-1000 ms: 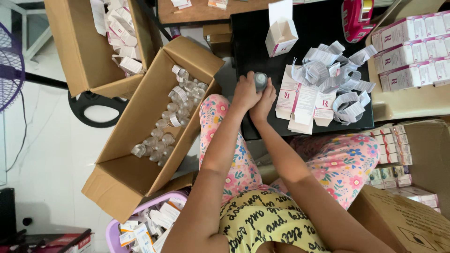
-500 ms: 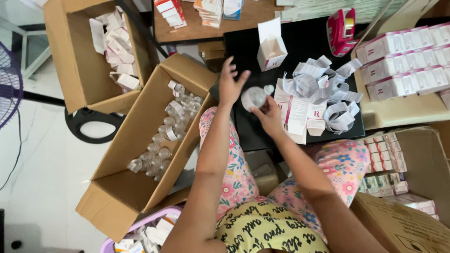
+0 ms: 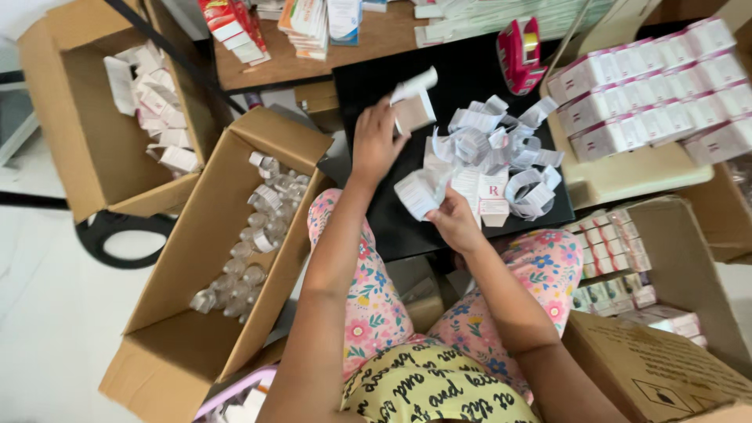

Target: The person sits on the floor and repeatedly picks up small clear bottles and white boxes, places the bottles into the boxes, and sets the filled boxes aside. The person also moves stacks of empty boxes and labels around the workspace.

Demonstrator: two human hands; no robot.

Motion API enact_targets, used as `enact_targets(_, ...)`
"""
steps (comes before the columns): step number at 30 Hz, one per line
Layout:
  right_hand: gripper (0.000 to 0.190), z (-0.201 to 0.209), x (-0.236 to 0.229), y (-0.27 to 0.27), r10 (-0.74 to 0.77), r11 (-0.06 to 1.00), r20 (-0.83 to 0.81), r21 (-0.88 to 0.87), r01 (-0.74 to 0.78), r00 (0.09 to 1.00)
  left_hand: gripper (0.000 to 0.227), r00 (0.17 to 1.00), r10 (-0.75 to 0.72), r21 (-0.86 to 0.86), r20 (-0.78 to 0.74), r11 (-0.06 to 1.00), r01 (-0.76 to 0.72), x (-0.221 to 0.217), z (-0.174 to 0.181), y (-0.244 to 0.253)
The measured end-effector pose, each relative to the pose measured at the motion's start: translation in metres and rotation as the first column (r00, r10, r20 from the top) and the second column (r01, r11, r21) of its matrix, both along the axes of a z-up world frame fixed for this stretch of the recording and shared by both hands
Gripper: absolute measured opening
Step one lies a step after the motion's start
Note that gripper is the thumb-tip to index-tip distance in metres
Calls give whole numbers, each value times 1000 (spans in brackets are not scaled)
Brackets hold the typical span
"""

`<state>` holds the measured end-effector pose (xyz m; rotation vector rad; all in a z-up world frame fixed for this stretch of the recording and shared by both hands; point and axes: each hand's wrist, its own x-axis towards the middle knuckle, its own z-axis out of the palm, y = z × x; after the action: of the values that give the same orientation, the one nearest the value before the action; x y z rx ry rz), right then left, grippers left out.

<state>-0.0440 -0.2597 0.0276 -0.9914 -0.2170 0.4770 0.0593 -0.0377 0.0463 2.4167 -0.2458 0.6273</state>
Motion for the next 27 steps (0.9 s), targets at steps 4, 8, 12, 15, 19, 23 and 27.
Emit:
enact_targets(4, 63, 11, 8, 15, 25, 967, -103, 255, 2, 994, 68, 999, -6, 41, 54, 999, 4, -70, 24, 0)
enact_targets(8, 60, 15, 19, 21, 11, 944, -109, 328, 26, 994, 63, 1000, 1, -29, 15, 1000, -1, -111, 39, 6)
enact_targets(12, 49, 17, 22, 10, -142, 986, 50, 91, 137, 989, 64, 986, -142, -241, -83, 963, 118, -121, 33, 13)
enact_targets(15, 55, 26, 15, 5, -156, 904, 401, -311, 294, 903, 70, 948, -271, -278, -167, 936, 218, -117, 23, 18)
enact_targets(19, 72, 59, 13, -3, 74, 638, 683, -592, 492, 727, 77, 899, -357, -307, -254, 911, 275, -116, 11, 19)
enact_targets(23, 71, 91, 19, -9, 434, 617, 699, -690, 378, 568, 76, 908, -369, -290, -201, 907, 305, -113, -1, 24)
enact_targets(27, 69, 106, 34, -2, 611, 597, 672, -738, 313, 419, 79, 859, -455, -351, -232, 863, 363, -108, -10, 29)
